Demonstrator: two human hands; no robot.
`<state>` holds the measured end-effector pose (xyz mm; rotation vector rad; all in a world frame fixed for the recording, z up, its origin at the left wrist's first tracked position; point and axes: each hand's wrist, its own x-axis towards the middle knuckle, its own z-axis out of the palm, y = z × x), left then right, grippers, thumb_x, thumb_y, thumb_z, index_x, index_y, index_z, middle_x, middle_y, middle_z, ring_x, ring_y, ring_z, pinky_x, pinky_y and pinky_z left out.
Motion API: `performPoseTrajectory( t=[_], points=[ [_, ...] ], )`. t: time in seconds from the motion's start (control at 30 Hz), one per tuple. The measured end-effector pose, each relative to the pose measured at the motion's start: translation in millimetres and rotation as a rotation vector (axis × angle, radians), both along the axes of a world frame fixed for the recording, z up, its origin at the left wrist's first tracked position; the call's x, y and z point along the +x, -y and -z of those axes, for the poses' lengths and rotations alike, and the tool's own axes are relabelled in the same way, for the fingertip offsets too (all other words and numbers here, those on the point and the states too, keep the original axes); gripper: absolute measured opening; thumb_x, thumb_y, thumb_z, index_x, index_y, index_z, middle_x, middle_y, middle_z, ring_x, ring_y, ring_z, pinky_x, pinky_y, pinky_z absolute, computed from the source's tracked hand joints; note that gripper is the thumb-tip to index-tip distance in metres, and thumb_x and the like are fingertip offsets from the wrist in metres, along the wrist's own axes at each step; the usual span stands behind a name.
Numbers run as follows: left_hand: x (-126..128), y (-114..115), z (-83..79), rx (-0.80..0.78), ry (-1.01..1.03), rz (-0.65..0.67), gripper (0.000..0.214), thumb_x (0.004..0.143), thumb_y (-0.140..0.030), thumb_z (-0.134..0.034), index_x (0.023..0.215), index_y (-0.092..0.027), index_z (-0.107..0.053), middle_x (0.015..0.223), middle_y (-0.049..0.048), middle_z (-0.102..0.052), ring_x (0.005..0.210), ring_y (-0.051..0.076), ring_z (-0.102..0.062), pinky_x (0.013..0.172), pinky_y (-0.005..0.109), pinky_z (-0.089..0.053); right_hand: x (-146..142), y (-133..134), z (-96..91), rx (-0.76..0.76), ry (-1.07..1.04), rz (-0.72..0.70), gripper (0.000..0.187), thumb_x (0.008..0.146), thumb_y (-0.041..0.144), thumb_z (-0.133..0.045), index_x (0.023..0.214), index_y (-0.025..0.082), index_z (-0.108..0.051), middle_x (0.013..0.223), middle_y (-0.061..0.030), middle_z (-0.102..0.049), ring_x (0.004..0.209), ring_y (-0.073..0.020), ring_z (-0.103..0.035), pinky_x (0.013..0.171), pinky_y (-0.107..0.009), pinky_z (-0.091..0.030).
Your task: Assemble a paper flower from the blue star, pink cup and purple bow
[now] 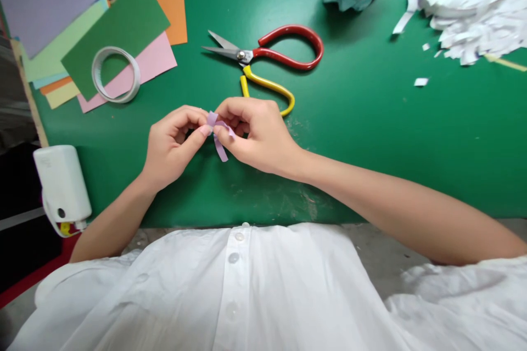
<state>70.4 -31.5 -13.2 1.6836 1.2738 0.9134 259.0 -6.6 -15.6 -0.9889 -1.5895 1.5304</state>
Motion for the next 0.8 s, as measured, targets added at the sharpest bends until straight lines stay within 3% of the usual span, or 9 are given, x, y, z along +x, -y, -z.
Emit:
performPoseTrajectory(
  t=[0.2, 0.37, 0.47, 0.6, 0.7, 0.8],
  points=[
    [0.4, 0.0, -0.5, -0.014, -0.009, -0.008, 0.017, 0.091, -0.032, -0.064, 0.079, -0.021, -0.062, 0.088, 0.0038, -0.069, 0.082, 0.016, -0.062, 0.074, 0.031, -0.049, -1.4, 2.5, 2.9, 0.016, 0.019, 0.039, 0.034, 0.081, 0.050, -0.077, 0.072, 0.022, -0.061, 0.068, 0.0001, -0.059, 0.060, -0.0122, -0.051, 0.054, -0.030, -0.040],
    [-0.2, 1.1, 0.6, -0.012, -0.015, 0.015, 0.015, 0.093, -0.033, -0.063, 0.081, -0.023, -0.063, 0.090, 0.0038, -0.070, 0.083, 0.017, -0.061, 0.077, 0.032, -0.048, -1.1, 2.2, 4.7, 0.194, 0.134, 0.051, 0.021, 0.088, 0.034, -0.069, 0.074, 0.022, -0.061, 0.067, 0.0008, -0.058, 0.057, -0.0110, -0.046, 0.054, -0.030, -0.035],
    [-0.9, 0.5, -0.1, -0.021, -0.019, 0.020, 0.018, 0.094, -0.035, -0.061, 0.080, -0.023, -0.062, 0.091, 0.0040, -0.069, 0.083, 0.017, -0.061, 0.078, 0.033, -0.048, -0.2, 1.2, 3.2, 0.221, 0.161, 0.037, 0.018, 0.091, 0.027, -0.063, 0.074, 0.022, -0.061, 0.063, 0.0020, -0.056, 0.056, -0.0107, -0.044, 0.054, -0.030, -0.033],
    [-2.5, -1.7, -2.5, 0.025, -0.076, 0.079, 0.020, 0.095, -0.033, -0.060, 0.078, -0.022, -0.057, 0.087, 0.0030, -0.067, 0.082, 0.017, -0.060, 0.079, 0.034, -0.046, 1.5, -0.7, 0.4, 0.140, 0.142, -0.003, 0.020, 0.092, 0.029, -0.064, 0.074, 0.020, -0.064, 0.061, 0.0024, -0.057, 0.056, -0.0097, -0.045, 0.053, -0.029, -0.033],
    [-2.5, -1.9, -2.8, 0.051, -0.097, 0.123, 0.018, 0.096, -0.031, -0.058, 0.081, -0.021, -0.055, 0.086, 0.0024, -0.065, 0.082, 0.016, -0.059, 0.079, 0.033, -0.047, 1.8, -3.0, -1.9, -0.005, 0.077, -0.031, 0.018, 0.086, 0.030, -0.072, 0.074, 0.019, -0.066, 0.060, 0.0033, -0.057, 0.053, -0.0082, -0.047, 0.049, -0.026, -0.034],
    [-1.1, -0.5, -1.2, 0.135, -0.108, 0.071, 0.011, 0.096, -0.029, -0.058, 0.089, -0.022, -0.055, 0.092, 0.0032, -0.065, 0.086, 0.016, -0.061, 0.074, 0.031, -0.050, 0.8, -5.5, -4.4, -0.158, -0.020, -0.019, 0.013, 0.083, 0.019, -0.072, 0.071, 0.018, -0.067, 0.058, 0.0045, -0.057, 0.050, -0.0067, -0.048, 0.045, -0.023, -0.036]
  ],
)
